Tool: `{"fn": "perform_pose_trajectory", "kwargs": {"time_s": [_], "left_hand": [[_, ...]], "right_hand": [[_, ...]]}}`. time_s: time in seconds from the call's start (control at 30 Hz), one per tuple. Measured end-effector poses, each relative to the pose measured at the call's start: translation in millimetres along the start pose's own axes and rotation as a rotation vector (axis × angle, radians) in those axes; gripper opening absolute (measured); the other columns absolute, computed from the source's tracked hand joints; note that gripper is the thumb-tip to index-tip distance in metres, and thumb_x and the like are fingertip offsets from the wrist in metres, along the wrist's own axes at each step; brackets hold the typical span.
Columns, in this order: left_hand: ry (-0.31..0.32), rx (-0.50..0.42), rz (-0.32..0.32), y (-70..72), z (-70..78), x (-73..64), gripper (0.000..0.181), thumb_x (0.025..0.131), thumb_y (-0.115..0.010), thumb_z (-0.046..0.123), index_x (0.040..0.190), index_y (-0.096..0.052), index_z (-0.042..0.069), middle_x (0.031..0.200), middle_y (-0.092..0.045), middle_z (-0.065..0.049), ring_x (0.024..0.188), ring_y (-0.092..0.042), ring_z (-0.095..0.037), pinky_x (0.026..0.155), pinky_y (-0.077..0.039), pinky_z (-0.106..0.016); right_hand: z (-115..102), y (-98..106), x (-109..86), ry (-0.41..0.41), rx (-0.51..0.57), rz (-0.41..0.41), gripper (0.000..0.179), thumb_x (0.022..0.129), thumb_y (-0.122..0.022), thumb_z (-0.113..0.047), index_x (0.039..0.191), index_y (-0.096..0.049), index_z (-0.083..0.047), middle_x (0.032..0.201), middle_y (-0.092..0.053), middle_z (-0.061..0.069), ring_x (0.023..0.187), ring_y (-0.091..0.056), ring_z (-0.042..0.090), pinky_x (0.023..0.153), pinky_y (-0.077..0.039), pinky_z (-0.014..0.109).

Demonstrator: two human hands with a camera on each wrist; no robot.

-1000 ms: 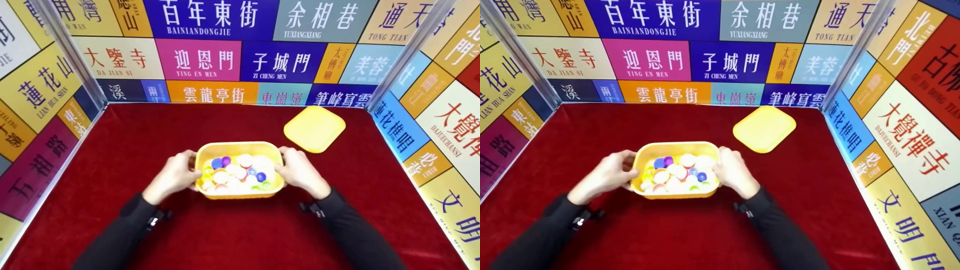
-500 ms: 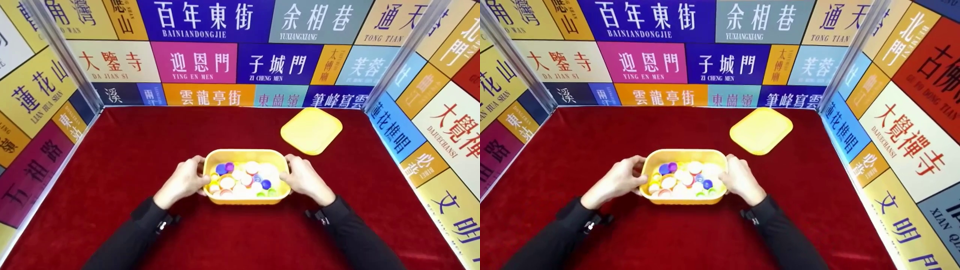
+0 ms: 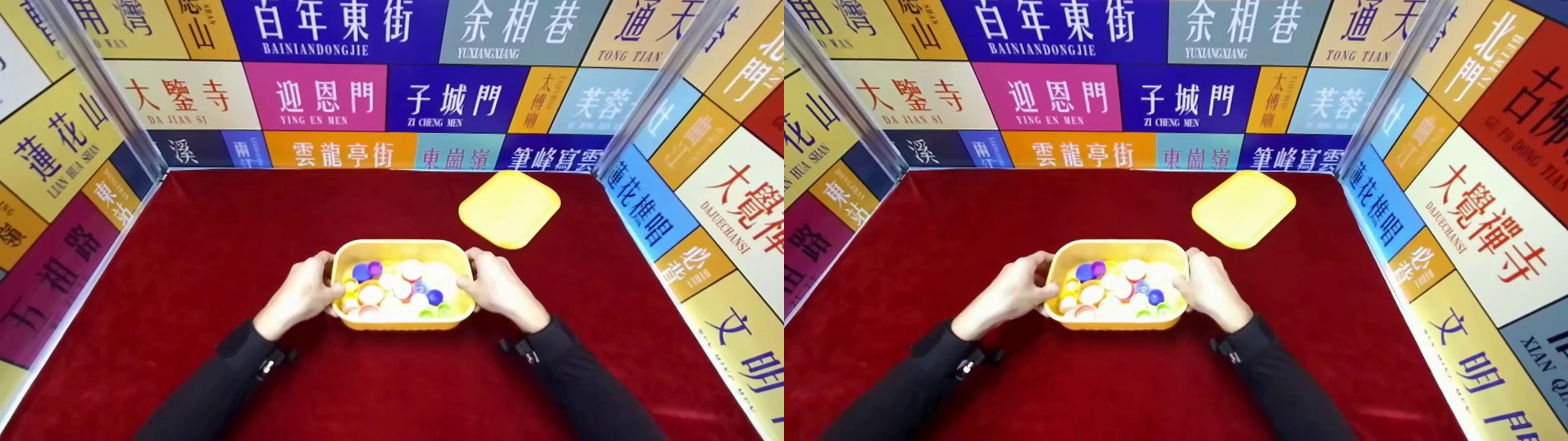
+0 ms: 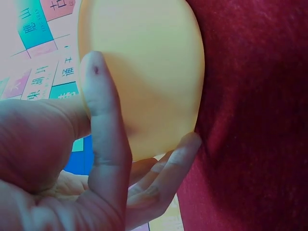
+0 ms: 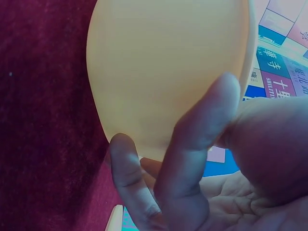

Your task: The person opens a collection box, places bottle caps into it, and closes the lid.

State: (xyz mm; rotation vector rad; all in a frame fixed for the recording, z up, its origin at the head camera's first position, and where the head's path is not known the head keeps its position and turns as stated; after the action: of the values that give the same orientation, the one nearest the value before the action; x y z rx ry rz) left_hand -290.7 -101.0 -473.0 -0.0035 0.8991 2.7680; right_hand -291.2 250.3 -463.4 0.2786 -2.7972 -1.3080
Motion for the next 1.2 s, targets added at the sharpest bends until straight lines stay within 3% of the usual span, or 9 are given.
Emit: {"fn": "perform_pose_trajectory", "kwargs": {"time_s": [0.2, 0.4, 0.5, 0.6, 0.73, 0.93, 1.2], "left_hand": [[0.002, 0.005, 0.006, -1.5, 0.3, 0.6, 0.051, 0.1, -0.078, -0.001, 0.148, -0.064, -0.007, 0.117, -0.08, -0.027, 0.066, -0.08, -0.018, 0.059, -0.07, -0.037], [-0.01, 0.044, 0.025, -1.1, 2.4, 0.2, 0.049, 0.098, -0.08, 0.001, 0.145, -0.066, -0.006, 0.117, -0.08, -0.024, 0.073, -0.081, -0.019, 0.058, -0.068, -0.033], [-0.02, 0.059, 0.033, -1.0, 2.8, -0.2, 0.048, 0.098, -0.08, 0.001, 0.144, -0.067, -0.006, 0.117, -0.081, -0.023, 0.074, -0.081, -0.02, 0.057, -0.067, -0.031], [-0.013, 0.047, 0.029, -1.8, 2.6, -0.7, 0.049, 0.098, -0.08, 0.0, 0.145, -0.067, -0.007, 0.116, -0.08, -0.024, 0.073, -0.081, -0.021, 0.057, -0.068, -0.033], [0.009, 0.026, 0.021, -3.1, 1.8, -0.3, 0.051, 0.099, -0.079, 0.0, 0.147, -0.065, -0.007, 0.117, -0.079, -0.024, 0.072, -0.081, -0.021, 0.058, -0.07, -0.036], [-0.004, 0.06, 0.039, -2.3, 2.8, 0.6, 0.049, 0.099, -0.08, 0.001, 0.145, -0.066, -0.006, 0.119, -0.08, -0.024, 0.07, -0.081, -0.021, 0.056, -0.067, -0.032], [-0.007, 0.052, 0.036, -2.7, 4.0, -1.1, 0.052, 0.098, -0.079, 0.0, 0.147, -0.065, -0.007, 0.119, -0.079, -0.026, 0.072, -0.08, -0.022, 0.054, -0.067, -0.032]], "right_hand": [[-1, 3, 1.7, -0.001, 0.016, 0.008, 0.031, 0.114, -0.069, -0.023, 0.132, -0.073, 0.002, 0.096, -0.079, 0.018, 0.053, -0.071, 0.016, 0.052, -0.062, 0.032], [2, 17, 6.8, -0.026, 0.078, 0.069, 0.051, 0.119, -0.067, -0.041, 0.143, -0.073, 0.003, 0.117, -0.085, 0.024, 0.063, -0.076, 0.02, 0.061, -0.064, 0.03], [10, 25, 15.3, -0.061, 0.078, 0.116, 0.058, 0.118, -0.066, -0.043, 0.151, -0.067, 0.005, 0.13, -0.083, 0.026, 0.073, -0.082, 0.029, 0.073, -0.069, 0.036], [21, 36, 27.4, -0.099, 0.042, 0.175, 0.066, 0.116, -0.068, -0.041, 0.159, -0.059, 0.008, 0.142, -0.077, 0.032, 0.106, -0.084, 0.043, 0.1, -0.068, 0.051], [38, 54, 45.8, -0.158, -0.006, 0.253, 0.075, 0.113, -0.071, -0.036, 0.163, -0.049, 0.016, 0.152, -0.064, 0.043, 0.143, -0.064, 0.057, 0.126, -0.051, 0.066], [70, 74, 70.8, -0.317, -0.05, 0.285, 0.098, 0.111, -0.072, -0.044, 0.167, -0.03, 0.023, 0.162, -0.037, 0.057, 0.149, -0.045, 0.075, 0.132, -0.039, 0.075], [98, 87, 93.8, -0.453, -0.094, 0.27, 0.116, 0.107, -0.067, -0.051, 0.168, -0.013, 0.032, 0.165, -0.023, 0.063, 0.154, -0.024, 0.081, 0.132, -0.026, 0.076]]}}
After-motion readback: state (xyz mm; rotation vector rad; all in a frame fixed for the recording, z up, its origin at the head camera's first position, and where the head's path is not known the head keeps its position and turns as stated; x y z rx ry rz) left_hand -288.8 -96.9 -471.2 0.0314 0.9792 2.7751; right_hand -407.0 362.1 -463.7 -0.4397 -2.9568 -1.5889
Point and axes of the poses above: each hand's wrist, its own x-axis towards the middle knuckle, its own y-axis out of the back of the hand, z = x × y, the point moved 5 cm from there along x, towards the middle knuckle
